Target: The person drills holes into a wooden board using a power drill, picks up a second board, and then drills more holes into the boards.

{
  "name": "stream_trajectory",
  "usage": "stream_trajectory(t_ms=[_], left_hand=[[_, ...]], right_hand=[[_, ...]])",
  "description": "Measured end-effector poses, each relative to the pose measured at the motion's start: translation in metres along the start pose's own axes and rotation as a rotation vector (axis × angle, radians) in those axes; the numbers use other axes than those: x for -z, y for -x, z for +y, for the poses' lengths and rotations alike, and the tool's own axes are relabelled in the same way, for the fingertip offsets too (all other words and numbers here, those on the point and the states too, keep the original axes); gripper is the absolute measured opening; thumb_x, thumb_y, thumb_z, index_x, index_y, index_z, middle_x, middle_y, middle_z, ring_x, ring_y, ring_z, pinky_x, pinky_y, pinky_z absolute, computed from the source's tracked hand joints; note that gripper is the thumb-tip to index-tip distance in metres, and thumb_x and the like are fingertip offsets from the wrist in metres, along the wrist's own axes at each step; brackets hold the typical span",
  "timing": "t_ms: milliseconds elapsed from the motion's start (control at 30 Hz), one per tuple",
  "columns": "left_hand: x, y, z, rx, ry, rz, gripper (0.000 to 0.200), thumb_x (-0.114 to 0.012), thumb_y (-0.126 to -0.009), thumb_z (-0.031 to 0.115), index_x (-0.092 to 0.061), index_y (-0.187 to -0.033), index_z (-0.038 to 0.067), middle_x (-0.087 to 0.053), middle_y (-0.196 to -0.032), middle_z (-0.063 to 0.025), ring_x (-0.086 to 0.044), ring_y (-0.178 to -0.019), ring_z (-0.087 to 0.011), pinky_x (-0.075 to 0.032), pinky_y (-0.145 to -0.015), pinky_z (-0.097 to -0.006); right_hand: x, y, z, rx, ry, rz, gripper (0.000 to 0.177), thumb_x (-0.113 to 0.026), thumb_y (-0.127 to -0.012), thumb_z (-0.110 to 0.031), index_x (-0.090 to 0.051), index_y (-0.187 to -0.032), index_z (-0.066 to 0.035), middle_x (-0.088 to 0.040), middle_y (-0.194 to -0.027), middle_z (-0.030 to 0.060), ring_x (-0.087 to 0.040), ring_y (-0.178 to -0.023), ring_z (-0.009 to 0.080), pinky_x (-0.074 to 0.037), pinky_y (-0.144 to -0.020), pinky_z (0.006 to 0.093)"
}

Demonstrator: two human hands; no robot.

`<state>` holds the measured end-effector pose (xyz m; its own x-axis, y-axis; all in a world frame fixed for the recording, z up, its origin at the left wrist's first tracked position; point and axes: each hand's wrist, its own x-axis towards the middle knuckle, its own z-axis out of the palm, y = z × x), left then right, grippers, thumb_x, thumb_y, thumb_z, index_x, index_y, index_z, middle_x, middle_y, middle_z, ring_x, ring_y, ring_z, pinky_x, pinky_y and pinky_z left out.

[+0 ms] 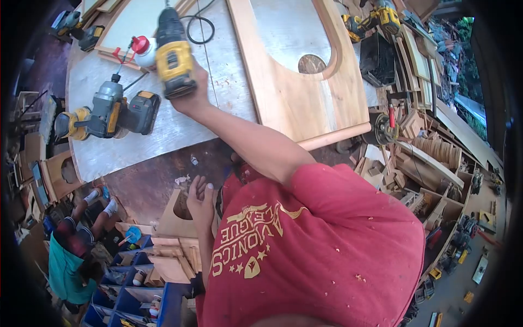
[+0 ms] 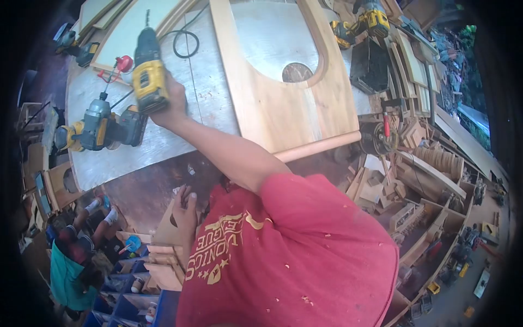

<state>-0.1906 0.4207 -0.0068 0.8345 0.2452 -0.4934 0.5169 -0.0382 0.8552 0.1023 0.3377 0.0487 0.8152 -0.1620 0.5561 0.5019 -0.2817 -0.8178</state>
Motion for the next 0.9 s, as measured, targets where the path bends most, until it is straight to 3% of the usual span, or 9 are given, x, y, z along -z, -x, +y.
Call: stream_trajectory(t_ms=[100, 200, 300, 433, 567, 600, 667, 800, 900], left_hand=[[-0.004, 0.003, 0.002, -0.041, 0.041, 0.019, 0.053, -0.066, -0.099, 0.012, -0.048, -0.144, -0.010, -0.062, -0.136, -0.0231, -0.063, -0.121, -0.0254, -0.051, -0.102, -0.0344], [-0.020, 0.002, 0.019, -0.078, 0.131, 0.016, 0.050, -0.066, -0.100, 0.011, -0.050, -0.143, -0.009, -0.064, -0.133, -0.0222, -0.064, -0.119, -0.0240, -0.052, -0.101, -0.0334], [-0.046, -0.009, 0.027, -0.172, 0.176, -0.018, 0.048, -0.066, -0.100, 0.010, -0.053, -0.141, -0.008, -0.066, -0.130, -0.0209, -0.066, -0.115, -0.0222, -0.053, -0.100, -0.0321], [-0.089, -0.015, 0.056, -0.192, 0.180, -0.135, 0.044, -0.066, -0.100, 0.010, -0.055, -0.139, -0.005, -0.067, -0.130, -0.0171, -0.064, -0.117, -0.0198, -0.051, -0.103, -0.0317], [-0.137, -0.013, 0.076, -0.524, -0.004, -0.064, 0.039, -0.065, -0.100, 0.009, -0.057, -0.136, -0.006, -0.067, -0.129, -0.0171, -0.064, -0.118, -0.0208, -0.050, -0.104, -0.0341], [-0.149, -0.009, 0.083, -0.520, 0.051, -0.117, 0.038, -0.065, -0.100, 0.008, -0.058, -0.135, -0.006, -0.067, -0.129, -0.0175, -0.064, -0.119, -0.0212, -0.050, -0.104, -0.0341], [-0.172, 0.006, 0.102, -0.499, 0.160, -0.219, 0.037, -0.065, -0.100, 0.007, -0.058, -0.133, -0.007, -0.067, -0.129, -0.0182, -0.064, -0.119, -0.0219, -0.050, -0.105, -0.0342], [-0.223, 0.008, 0.131, 0.008, 0.845, -0.669, 0.043, -0.049, -0.110, 0.027, -0.049, -0.141, -0.003, -0.063, -0.133, -0.0168, -0.064, -0.119, -0.0268, -0.051, -0.105, -0.0415], [-0.249, -0.008, 0.132, 0.238, 1.190, -0.752, 0.046, -0.039, -0.112, 0.035, -0.045, -0.144, 0.002, -0.057, -0.141, -0.0162, -0.062, -0.122, -0.0291, -0.050, -0.107, -0.0464]], right_hand=[[0.029, -0.002, -0.011, 0.235, 0.325, 0.061, 0.022, -0.071, -0.091, -0.022, -0.065, -0.104, -0.006, -0.067, -0.097, 0.0102, -0.066, -0.077, 0.0271, -0.053, -0.071, 0.0406], [0.098, -0.030, -0.071, -0.257, -0.242, -0.067, 0.019, -0.071, -0.094, -0.025, -0.065, -0.089, -0.007, -0.066, -0.082, 0.0010, -0.061, -0.073, 0.0133, -0.050, -0.067, 0.0317], [0.189, -0.060, -0.117, -0.519, -0.405, -0.251, 0.035, -0.062, -0.097, -0.032, -0.067, -0.104, 0.002, -0.066, -0.085, 0.0057, -0.066, -0.082, 0.0159, -0.052, -0.079, 0.0308], [0.304, -0.082, -0.171, -0.367, -0.263, -0.279, 0.066, -0.068, -0.088, -0.025, -0.050, -0.140, 0.012, -0.065, -0.089, 0.0113, -0.066, -0.082, 0.0213, -0.055, -0.078, 0.0336], [0.388, -0.059, -0.188, -0.416, -0.014, -0.297, 0.059, -0.078, -0.079, -0.015, -0.059, -0.132, 0.003, -0.070, -0.116, 0.0136, -0.066, -0.087, 0.0148, -0.055, -0.075, 0.0297], [0.399, -0.053, -0.192, -0.494, -0.013, -0.316, 0.052, -0.079, -0.079, -0.010, -0.065, -0.129, -0.006, -0.072, -0.112, 0.0063, -0.069, -0.093, 0.0151, -0.057, -0.079, 0.0299], [0.441, -0.029, -0.168, -0.602, 0.117, -0.383, 0.054, -0.082, -0.077, -0.006, -0.065, -0.128, -0.007, -0.071, -0.115, 0.0051, -0.067, -0.100, 0.0163, -0.056, -0.087, 0.0336], [0.465, -0.003, -0.142, -0.598, 0.284, -0.639, 0.040, -0.081, -0.083, -0.012, -0.071, -0.122, -0.008, -0.073, -0.115, 0.0056, -0.070, -0.103, 0.0202, -0.056, -0.090, 0.0355], [0.472, 0.012, -0.128, -0.214, 0.510, -0.835, 0.041, -0.082, -0.081, -0.021, -0.072, -0.119, -0.010, -0.074, -0.116, 0.0062, -0.070, -0.107, 0.0247, -0.052, -0.096, 0.0396]])
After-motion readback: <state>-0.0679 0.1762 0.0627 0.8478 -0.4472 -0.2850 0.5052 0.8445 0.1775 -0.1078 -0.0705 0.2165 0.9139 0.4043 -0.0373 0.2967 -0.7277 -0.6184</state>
